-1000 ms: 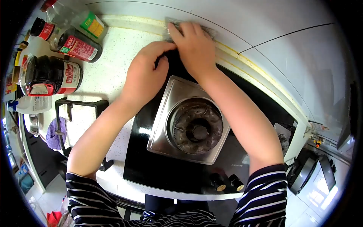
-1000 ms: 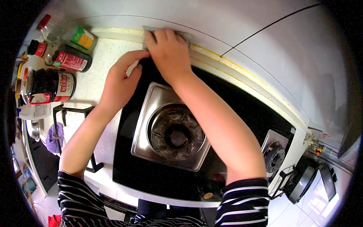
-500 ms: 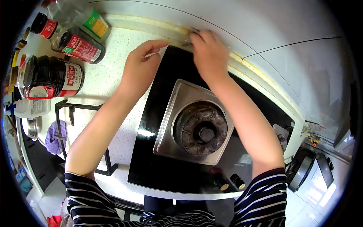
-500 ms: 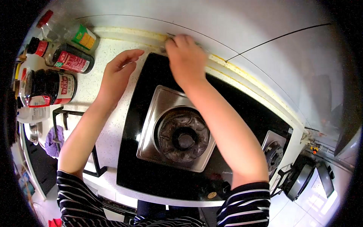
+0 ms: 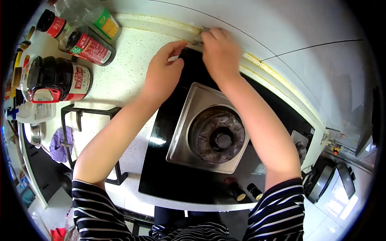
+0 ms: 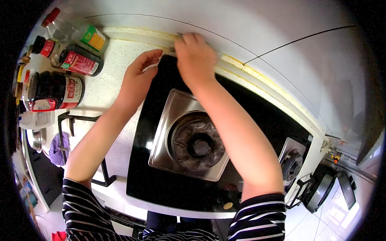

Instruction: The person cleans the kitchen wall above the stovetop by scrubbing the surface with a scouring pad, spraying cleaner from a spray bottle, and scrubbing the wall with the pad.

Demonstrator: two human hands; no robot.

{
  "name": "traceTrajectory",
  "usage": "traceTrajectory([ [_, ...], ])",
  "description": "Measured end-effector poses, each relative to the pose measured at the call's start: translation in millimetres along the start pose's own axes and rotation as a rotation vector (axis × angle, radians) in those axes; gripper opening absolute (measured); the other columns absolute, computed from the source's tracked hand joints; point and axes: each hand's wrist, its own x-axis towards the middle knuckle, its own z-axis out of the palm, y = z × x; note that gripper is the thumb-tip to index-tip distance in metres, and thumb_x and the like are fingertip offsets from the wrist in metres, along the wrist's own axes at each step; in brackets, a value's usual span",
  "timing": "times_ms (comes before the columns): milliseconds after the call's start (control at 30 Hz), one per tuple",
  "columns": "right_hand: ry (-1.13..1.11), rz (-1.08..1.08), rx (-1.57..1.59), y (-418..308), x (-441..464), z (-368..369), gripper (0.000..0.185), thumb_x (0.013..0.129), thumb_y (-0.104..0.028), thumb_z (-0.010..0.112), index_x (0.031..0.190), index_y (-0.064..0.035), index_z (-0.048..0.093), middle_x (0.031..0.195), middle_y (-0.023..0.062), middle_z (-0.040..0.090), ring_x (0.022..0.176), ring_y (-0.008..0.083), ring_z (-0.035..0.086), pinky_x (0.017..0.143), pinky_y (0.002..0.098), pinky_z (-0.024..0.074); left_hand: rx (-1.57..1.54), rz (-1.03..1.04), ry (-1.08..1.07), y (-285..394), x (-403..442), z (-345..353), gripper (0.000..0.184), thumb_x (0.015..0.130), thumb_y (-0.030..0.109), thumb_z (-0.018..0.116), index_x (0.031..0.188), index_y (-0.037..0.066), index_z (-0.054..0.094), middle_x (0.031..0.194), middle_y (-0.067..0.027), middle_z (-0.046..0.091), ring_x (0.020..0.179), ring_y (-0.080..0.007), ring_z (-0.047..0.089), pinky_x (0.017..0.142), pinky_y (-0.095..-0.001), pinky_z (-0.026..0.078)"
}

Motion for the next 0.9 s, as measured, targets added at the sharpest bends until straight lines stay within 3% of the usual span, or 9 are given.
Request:
traceTrajectory([
  [100, -0.015, 0.008, 0.087, -12.4, 11.6, 12.2, 0.017, 0.068, -0.002, 0.060, 0.083, -0.0087, 0.062, 0.090, 0.0051, 0.059, 0.094, 0.0267, 0.059, 0.071, 0.0382, 0.0535, -0.125, -0.034, 0.048, -7.7, 10.2, 8.4, 0.043, 0.082, -0.002, 0.048, 0.125, 0.000, 0.055, 0.122, -0.0106, 0.059, 0.117, -0.0200, 0.051, 0.098, -0.0307, 0.041],
  [367, -0.086, 0.055, 0.138, 20.7, -12.9, -19.9, 0.016, 0.072, 0.000, 0.060, 0.086, -0.0086, 0.062, 0.089, 0.0047, 0.059, 0.089, 0.0274, 0.058, 0.070, 0.0390, 0.0521, -0.090, -0.083, 0.058, 10.7, -5.6, 1.6, 0.043, 0.082, -0.001, 0.047, 0.124, 0.003, 0.057, 0.118, -0.0097, 0.059, 0.116, -0.0184, 0.051, 0.096, -0.0305, 0.042],
  [500, -0.035, -0.064, 0.089, 1.6, 5.1, -22.0, 0.014, 0.070, -0.003, 0.061, 0.083, -0.0094, 0.062, 0.088, 0.0034, 0.058, 0.089, 0.0262, 0.057, 0.072, 0.0369, 0.0514, -0.089, -0.092, 0.053, 19.3, -8.5, -14.0, 0.042, 0.087, -0.002, 0.047, 0.128, 0.003, 0.054, 0.125, -0.0062, 0.056, 0.118, -0.0155, 0.048, 0.103, -0.0294, 0.036],
  [567, 0.034, -0.188, 0.080, -18.7, 17.4, -6.8, 0.013, 0.069, -0.005, 0.061, 0.081, -0.0099, 0.062, 0.087, 0.0026, 0.057, 0.089, 0.0252, 0.057, 0.073, 0.0358, 0.0512, -0.085, -0.077, 0.075, 16.9, -6.7, -18.0, 0.041, 0.087, -0.001, 0.047, 0.127, 0.003, 0.055, 0.123, -0.0059, 0.057, 0.118, -0.0152, 0.048, 0.102, -0.0293, 0.036],
  [700, 0.049, -0.231, 0.215, -34.0, 41.8, 33.0, 0.010, 0.069, -0.005, 0.059, 0.077, -0.0112, 0.059, 0.088, 0.0013, 0.056, 0.090, 0.0223, 0.057, 0.073, 0.0331, 0.0527, -0.085, -0.159, 0.207, 20.9, -0.1, -19.9, 0.041, 0.086, 0.000, 0.048, 0.126, 0.003, 0.055, 0.119, -0.0058, 0.057, 0.116, -0.0154, 0.048, 0.101, -0.0293, 0.036],
  [800, 0.076, -0.232, 0.254, -32.8, 43.3, 44.6, 0.010, 0.070, -0.005, 0.059, 0.078, -0.0109, 0.059, 0.089, 0.0014, 0.056, 0.091, 0.0217, 0.058, 0.071, 0.0332, 0.0541, 0.045, 0.067, 0.315, 1.8, 15.0, -18.2, 0.041, 0.080, 0.000, 0.050, 0.120, 0.002, 0.058, 0.118, -0.0122, 0.052, 0.117, -0.0239, 0.050, 0.095, -0.0302, 0.043],
  [900, -0.048, -0.219, 0.191, -14.9, 33.1, 26.0, 0.012, 0.072, -0.006, 0.059, 0.082, -0.0103, 0.059, 0.091, 0.0012, 0.058, 0.094, 0.0220, 0.059, 0.071, 0.0341, 0.0550, 0.065, 0.125, 0.234, 0.6, 14.6, -4.7, 0.041, 0.080, 0.001, 0.052, 0.120, 0.001, 0.057, 0.121, -0.0153, 0.052, 0.116, -0.0268, 0.050, 0.095, -0.0319, 0.044],
])
